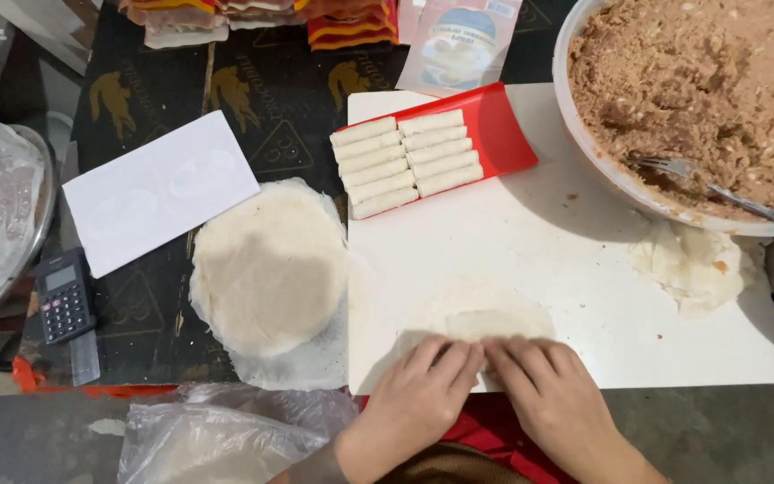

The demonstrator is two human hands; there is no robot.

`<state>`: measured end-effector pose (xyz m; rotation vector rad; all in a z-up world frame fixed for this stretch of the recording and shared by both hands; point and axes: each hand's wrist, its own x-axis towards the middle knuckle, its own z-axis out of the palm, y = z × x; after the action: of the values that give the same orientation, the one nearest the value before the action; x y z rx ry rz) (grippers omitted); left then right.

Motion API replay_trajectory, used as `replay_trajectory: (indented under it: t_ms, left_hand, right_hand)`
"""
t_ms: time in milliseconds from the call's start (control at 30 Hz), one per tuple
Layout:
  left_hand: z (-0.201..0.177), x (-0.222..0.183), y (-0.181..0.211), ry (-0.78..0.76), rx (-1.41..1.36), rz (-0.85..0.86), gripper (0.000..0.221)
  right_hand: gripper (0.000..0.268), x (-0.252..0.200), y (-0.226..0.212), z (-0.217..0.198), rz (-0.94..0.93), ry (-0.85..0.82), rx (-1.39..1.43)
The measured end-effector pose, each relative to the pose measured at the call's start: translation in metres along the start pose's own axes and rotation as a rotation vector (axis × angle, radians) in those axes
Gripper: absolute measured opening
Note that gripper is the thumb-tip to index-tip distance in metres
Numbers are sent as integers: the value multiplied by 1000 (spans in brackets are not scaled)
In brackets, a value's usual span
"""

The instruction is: Preparing spring rolls by portioning meat filling onto wrappers and rolling them into cylinders.

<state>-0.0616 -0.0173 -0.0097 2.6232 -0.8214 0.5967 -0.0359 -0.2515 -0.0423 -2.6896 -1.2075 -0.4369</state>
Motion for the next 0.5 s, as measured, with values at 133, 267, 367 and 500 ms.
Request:
replay_trajectory:
  t_ms: [133, 267, 367, 500]
  left_hand:
    - [0, -5, -16, -51, -443, 13, 20]
    - [-6, -1, -28, -17, -404, -217, 18]
    - [-15, -18, -36, -159, -270, -364, 31]
    - [-29, -26, -30, -116, -216, -390, 16]
  right_hand:
    - [23, -1, 7, -4, 22, -4, 252]
    - [48, 17, 18, -12, 36, -110, 285]
    - [57, 36, 10, -22, -54, -71, 255]
    - [38, 49, -9, -9, -180, -117, 305]
